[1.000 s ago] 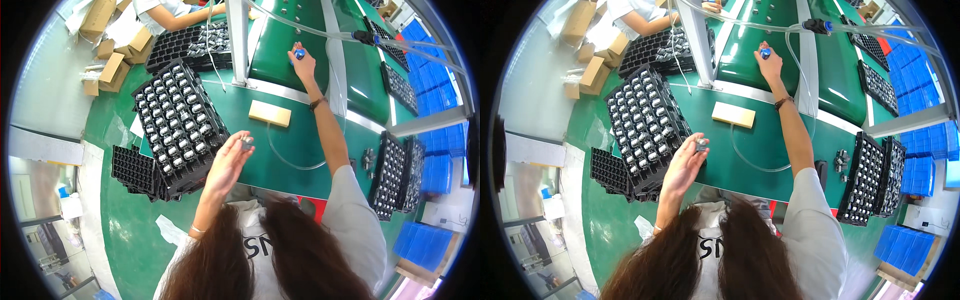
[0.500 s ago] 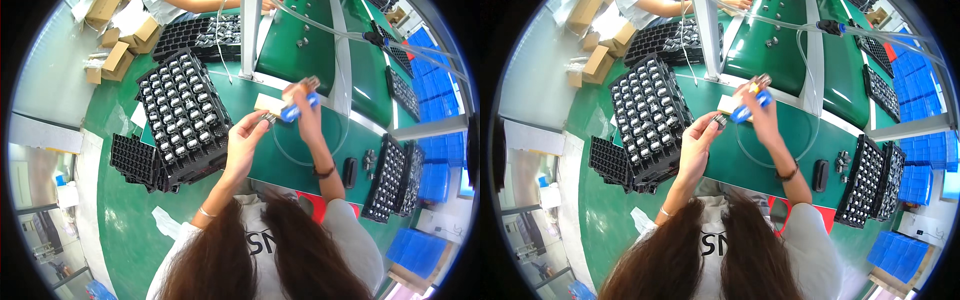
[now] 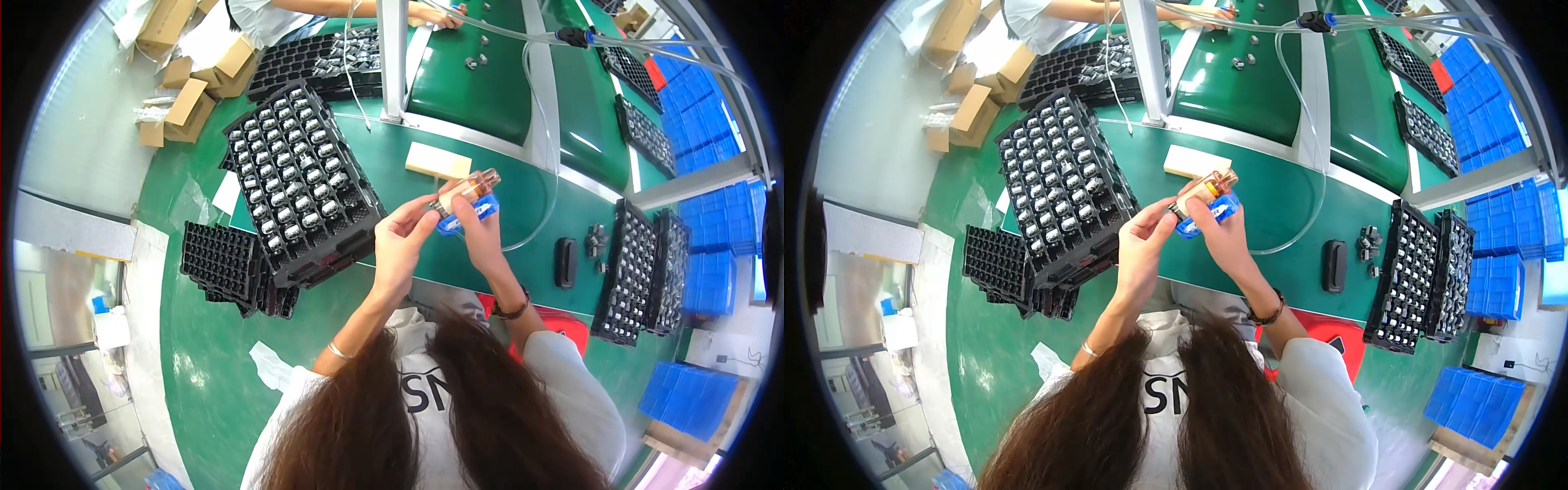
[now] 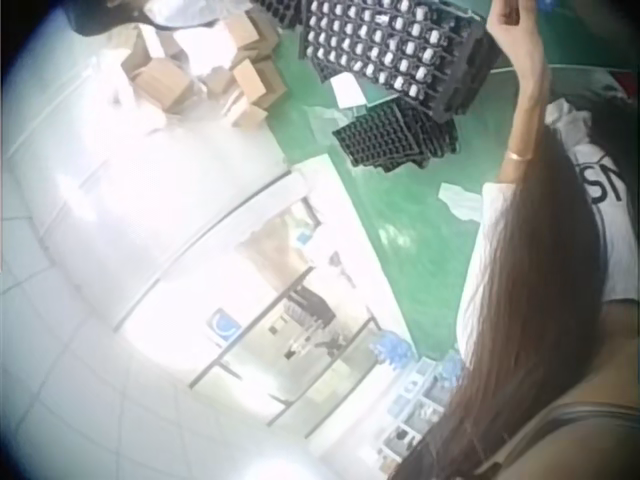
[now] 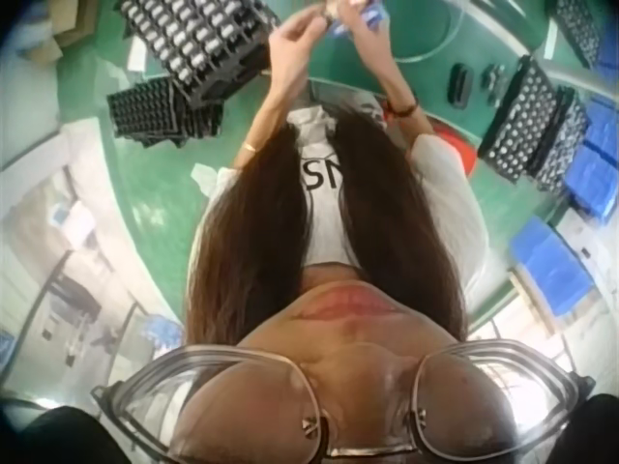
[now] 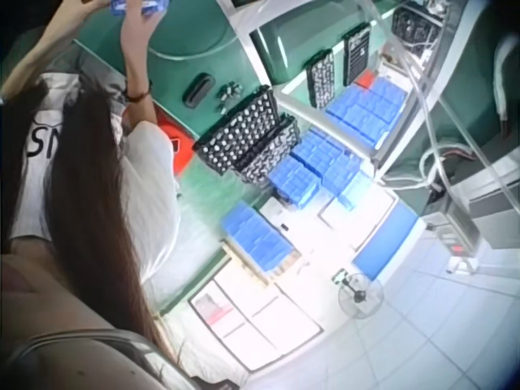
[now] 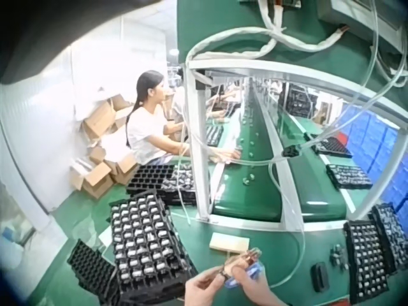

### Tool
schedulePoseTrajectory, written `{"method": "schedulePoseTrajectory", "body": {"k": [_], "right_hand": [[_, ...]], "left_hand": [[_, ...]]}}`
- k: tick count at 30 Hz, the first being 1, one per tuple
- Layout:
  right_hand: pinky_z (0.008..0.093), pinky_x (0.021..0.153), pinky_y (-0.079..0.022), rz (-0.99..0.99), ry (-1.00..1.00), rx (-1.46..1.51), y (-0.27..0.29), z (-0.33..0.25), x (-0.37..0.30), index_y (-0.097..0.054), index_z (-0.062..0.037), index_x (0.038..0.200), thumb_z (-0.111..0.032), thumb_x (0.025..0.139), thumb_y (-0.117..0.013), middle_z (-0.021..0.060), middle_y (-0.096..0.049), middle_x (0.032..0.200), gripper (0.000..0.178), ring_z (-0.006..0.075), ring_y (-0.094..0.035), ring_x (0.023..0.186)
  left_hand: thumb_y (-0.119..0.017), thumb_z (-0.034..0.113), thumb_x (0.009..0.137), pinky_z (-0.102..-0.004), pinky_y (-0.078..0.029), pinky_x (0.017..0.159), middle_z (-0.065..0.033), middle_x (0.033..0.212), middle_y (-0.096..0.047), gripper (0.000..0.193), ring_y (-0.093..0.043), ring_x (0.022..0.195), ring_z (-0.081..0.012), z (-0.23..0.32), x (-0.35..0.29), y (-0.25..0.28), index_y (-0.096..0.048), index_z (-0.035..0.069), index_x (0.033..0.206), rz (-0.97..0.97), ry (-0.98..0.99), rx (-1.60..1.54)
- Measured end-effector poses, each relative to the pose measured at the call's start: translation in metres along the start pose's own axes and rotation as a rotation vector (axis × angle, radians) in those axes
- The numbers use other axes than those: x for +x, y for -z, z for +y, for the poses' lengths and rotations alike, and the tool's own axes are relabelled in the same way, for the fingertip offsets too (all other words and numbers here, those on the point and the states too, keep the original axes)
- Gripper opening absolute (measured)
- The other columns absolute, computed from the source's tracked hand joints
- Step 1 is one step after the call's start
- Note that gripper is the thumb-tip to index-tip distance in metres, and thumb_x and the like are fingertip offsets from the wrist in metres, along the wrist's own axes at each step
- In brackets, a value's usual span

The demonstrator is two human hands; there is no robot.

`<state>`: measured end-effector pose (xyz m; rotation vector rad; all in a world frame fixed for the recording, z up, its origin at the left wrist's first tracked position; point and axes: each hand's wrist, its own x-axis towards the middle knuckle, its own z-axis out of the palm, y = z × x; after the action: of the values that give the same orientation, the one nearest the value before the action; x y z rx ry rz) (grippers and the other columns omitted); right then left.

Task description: The person assembles electronic cigarette cartridges by fitting small components together by hand and pressing them into slots in black trays.

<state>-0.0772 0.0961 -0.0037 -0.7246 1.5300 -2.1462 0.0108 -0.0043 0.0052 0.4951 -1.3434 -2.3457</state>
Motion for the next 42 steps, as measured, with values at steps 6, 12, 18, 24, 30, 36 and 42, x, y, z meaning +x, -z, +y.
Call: {"method": "schedulePoseTrajectory", "body": {"k": [6, 12, 18, 24, 30, 36, 42], "right_hand": [[0.0241, 0.073, -0.045, -0.081, -0.080, -0.063, -0.004, 0.007, 0.014, -0.056, -0.0007, 0.101, -0.017, 0.085, -0.058, 0.0045, -0.061, 0.092, 0.023, 0.0097, -0.057, 0.083], [0.0338, 0.062, -0.047, 0.196, 0.196, -0.778, 0.041, 0.052, 0.081, -0.061, -0.0031, 0.091, -0.027, 0.081, -0.064, 0.0121, -0.062, 0.072, 0.026, 0.0232, -0.062, 0.068], [0.0359, 0.060, -0.048, 0.221, 0.203, -1.015, 0.035, 0.068, 0.091, -0.061, -0.0039, 0.091, -0.032, 0.077, -0.069, 0.0152, -0.064, 0.073, 0.032, 0.0323, -0.063, 0.068], [0.0337, 0.066, -0.046, 0.154, 0.059, -1.049, 0.043, 0.048, 0.071, -0.047, -0.0070, 0.111, -0.036, 0.065, -0.078, 0.0126, -0.060, 0.083, 0.062, 0.0265, -0.059, 0.074], [0.0271, 0.065, -0.039, -0.034, -0.070, -0.944, 0.075, 0.033, 0.060, -0.043, -0.0069, 0.114, -0.034, 0.058, -0.082, 0.0021, -0.039, 0.077, 0.074, 0.0142, -0.040, 0.070], [0.0304, 0.073, -0.044, 0.052, 0.198, -0.856, 0.058, 0.064, 0.089, -0.046, -0.0039, 0.114, -0.033, 0.067, -0.078, 0.0074, -0.055, 0.089, 0.064, 0.0188, -0.055, 0.083], [0.0391, 0.070, -0.048, 0.173, 0.138, -0.867, 0.088, 0.097, 0.188, -0.060, -0.0025, 0.100, -0.038, 0.071, -0.069, 0.0193, -0.062, 0.087, 0.047, 0.0352, -0.061, 0.082]], "left_hand": [[-0.065, 0.009, 0.083, -0.0260, -0.045, 0.088, -0.0142, 0.118, -0.056, 0.055, -0.055, 0.103, -0.0142, 0.004, -0.010, 0.018, -0.040, -0.002, 0.131, 0.009, -0.060, 0.155], [-0.065, 0.010, 0.078, -0.0345, -0.042, 0.087, -0.0112, 0.107, -0.058, 0.028, -0.055, 0.097, -0.0244, 0.046, -0.002, 0.065, -0.061, 0.006, 0.106, 0.301, -0.563, 1.142], [-0.067, 0.013, 0.077, -0.0333, -0.043, 0.081, -0.0076, 0.090, -0.062, 0.012, -0.056, 0.088, -0.0239, 0.058, 0.004, 0.107, -0.064, 0.003, 0.085, 0.335, -0.436, 1.454], [-0.063, 0.009, 0.080, -0.0316, -0.044, 0.079, -0.0084, 0.094, -0.065, 0.008, -0.059, 0.086, -0.0223, 0.054, 0.008, 0.118, -0.061, 0.002, 0.083, 0.295, -0.475, 1.285], [-0.047, 0.016, 0.094, -0.0270, -0.051, 0.079, -0.0152, 0.108, -0.060, 0.015, -0.061, 0.094, -0.0176, 0.060, 0.006, 0.113, -0.051, 0.002, 0.099, 0.190, -0.171, 0.242], [-0.043, 0.023, 0.096, -0.0263, -0.049, 0.088, -0.0190, 0.108, -0.059, 0.030, -0.060, 0.096, -0.0198, 0.041, 0.015, 0.097, -0.050, -0.001, 0.111, 0.176, 0.015, -0.133], [-0.048, 0.016, 0.094, -0.0248, -0.047, 0.088, -0.0126, 0.108, -0.057, 0.026, -0.059, 0.094, -0.0161, 0.033, 0.021, 0.070, -0.048, -0.001, 0.114, 0.085, 0.078, -0.217]]}}
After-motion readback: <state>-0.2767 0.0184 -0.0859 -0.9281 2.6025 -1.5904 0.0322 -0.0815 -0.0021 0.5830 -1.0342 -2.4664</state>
